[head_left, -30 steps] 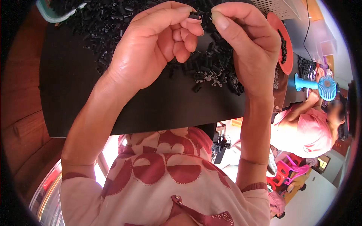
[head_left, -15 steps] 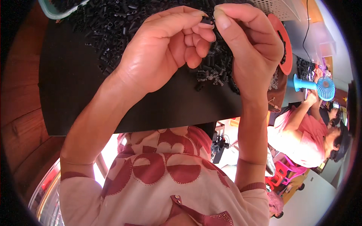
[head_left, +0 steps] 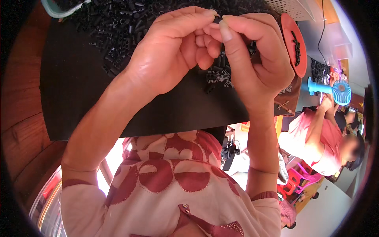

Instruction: The person assembles or inspects small black plastic components by hand at a workbench.

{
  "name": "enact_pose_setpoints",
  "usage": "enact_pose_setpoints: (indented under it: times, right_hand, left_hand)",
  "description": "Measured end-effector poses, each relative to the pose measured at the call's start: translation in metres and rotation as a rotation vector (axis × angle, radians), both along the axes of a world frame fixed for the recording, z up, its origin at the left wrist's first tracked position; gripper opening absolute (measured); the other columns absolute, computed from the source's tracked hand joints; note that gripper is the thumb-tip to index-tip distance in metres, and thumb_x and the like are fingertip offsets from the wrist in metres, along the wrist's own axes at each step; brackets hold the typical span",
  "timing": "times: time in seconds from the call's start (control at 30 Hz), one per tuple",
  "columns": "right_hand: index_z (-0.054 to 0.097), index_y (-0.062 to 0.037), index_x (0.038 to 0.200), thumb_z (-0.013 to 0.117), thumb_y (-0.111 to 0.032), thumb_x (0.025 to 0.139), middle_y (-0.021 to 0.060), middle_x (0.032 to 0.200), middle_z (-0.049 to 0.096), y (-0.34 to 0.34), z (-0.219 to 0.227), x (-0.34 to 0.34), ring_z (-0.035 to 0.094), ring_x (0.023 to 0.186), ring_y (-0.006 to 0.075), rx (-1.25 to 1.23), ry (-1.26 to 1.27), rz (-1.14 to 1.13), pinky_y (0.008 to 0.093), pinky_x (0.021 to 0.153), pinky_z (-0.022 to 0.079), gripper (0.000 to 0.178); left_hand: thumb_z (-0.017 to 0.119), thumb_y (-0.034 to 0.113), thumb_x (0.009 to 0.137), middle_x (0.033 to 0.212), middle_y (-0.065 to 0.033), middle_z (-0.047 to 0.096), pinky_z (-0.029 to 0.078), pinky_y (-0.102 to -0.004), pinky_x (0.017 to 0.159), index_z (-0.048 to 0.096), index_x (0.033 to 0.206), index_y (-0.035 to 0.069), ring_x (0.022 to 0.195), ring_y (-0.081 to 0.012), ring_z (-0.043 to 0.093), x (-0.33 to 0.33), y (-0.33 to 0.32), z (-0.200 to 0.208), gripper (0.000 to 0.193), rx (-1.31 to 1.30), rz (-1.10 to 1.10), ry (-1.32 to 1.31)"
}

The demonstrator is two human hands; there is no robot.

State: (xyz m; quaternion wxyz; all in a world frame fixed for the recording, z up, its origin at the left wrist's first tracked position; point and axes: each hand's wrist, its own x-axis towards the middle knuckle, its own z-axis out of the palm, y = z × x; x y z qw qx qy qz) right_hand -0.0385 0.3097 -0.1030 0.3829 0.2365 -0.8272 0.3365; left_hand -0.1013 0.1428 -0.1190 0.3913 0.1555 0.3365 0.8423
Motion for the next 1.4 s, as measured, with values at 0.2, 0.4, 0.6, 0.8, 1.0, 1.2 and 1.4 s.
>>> enact_pose_setpoints:
  times: [0.2, 0.4, 0.6, 0.8, 1.0, 1.2, 1.4]
  right_hand:
    - [0.069, 0.0057, 0.108, 0.069, 0.008, 0.093, 0.0071, 0.098, 0.069, -0.012, 0.008, 0.008, 0.065, 0.084, 0.0099, -0.349, -0.228, 0.036, 0.0218, 0.074, 0.051, 0.014]
    - [0.068, 0.0056, 0.112, 0.066, 0.002, 0.098, 0.0050, 0.099, 0.071, -0.009, 0.004, 0.012, 0.066, 0.086, 0.0085, -0.725, -0.387, 0.230, 0.0213, 0.080, 0.052, 0.014]
    - [0.071, 0.0028, 0.110, 0.066, -0.002, 0.099, -0.0007, 0.100, 0.069, 0.014, 0.020, 0.013, 0.060, 0.088, 0.0060, -0.365, -0.483, -0.029, 0.0206, 0.081, 0.048, 0.013]
    - [0.069, 0.0003, 0.112, 0.066, 0.000, 0.094, 0.0060, 0.092, 0.060, 0.072, 0.021, -0.002, 0.062, 0.086, 0.0197, 0.528, -0.515, -0.415, 0.0307, 0.076, 0.048, 0.018]
    - [0.065, 0.0040, 0.100, 0.060, 0.001, 0.094, 0.0165, 0.092, 0.063, 0.054, 0.020, -0.013, 0.066, 0.086, 0.0334, 0.713, -0.622, -0.392, 0.0410, 0.077, 0.053, 0.008]
    - [0.067, 0.0014, 0.101, 0.060, -0.003, 0.093, 0.0200, 0.092, 0.059, 0.034, 0.032, -0.012, 0.061, 0.090, 0.0408, 0.410, -0.620, -0.222, 0.0461, 0.079, 0.050, 0.012]
    - [0.071, -0.0040, 0.101, 0.071, -0.002, 0.080, 0.0173, 0.087, 0.058, 0.048, 0.019, 0.004, 0.062, 0.085, 0.0402, 0.417, -0.643, 0.008, 0.0459, 0.076, 0.051, 0.021]
  left_hand:
    - [0.054, 0.026, 0.106, 0.081, 0.0005, 0.062, 0.039, -0.0225, 0.053, 0.064, 0.097, 0.008, 0.070, -0.0101, 0.058, 0.000, -0.002, 0.003, 0.021, -0.004, 0.006, -0.022]
    - [0.054, 0.026, 0.105, 0.083, -0.0003, 0.064, 0.041, -0.0218, 0.052, 0.065, 0.101, 0.007, 0.070, -0.0106, 0.059, 0.003, 0.001, 0.002, 0.022, -0.015, 0.002, 0.002]
    - [0.054, 0.027, 0.105, 0.086, -0.0006, 0.063, 0.039, -0.0231, 0.054, 0.064, 0.102, 0.005, 0.071, -0.0105, 0.056, -0.007, -0.007, 0.000, 0.024, -0.017, 0.001, 0.040]
    - [0.056, 0.024, 0.104, 0.086, -0.0044, 0.067, 0.044, -0.0259, 0.058, 0.064, 0.094, 0.005, 0.072, -0.0148, 0.061, -0.064, 0.009, -0.041, 0.023, 0.787, -0.521, 0.029]
    - [0.055, 0.023, 0.103, 0.085, -0.0061, 0.066, 0.044, -0.0262, 0.057, 0.064, 0.091, 0.003, 0.070, -0.0154, 0.059, -0.021, -0.017, 0.013, 0.025, -0.048, 0.205, -0.186]
    - [0.055, 0.023, 0.103, 0.086, -0.0064, 0.067, 0.044, -0.0270, 0.056, 0.063, 0.092, 0.003, 0.069, -0.0165, 0.060, -0.018, -0.017, 0.015, 0.024, -0.089, 0.183, -0.205]
    - [0.054, 0.024, 0.104, 0.086, -0.0055, 0.067, 0.043, -0.0267, 0.055, 0.062, 0.091, 0.004, 0.069, -0.0157, 0.061, -0.016, -0.012, 0.016, 0.025, -0.063, 0.119, -0.232]
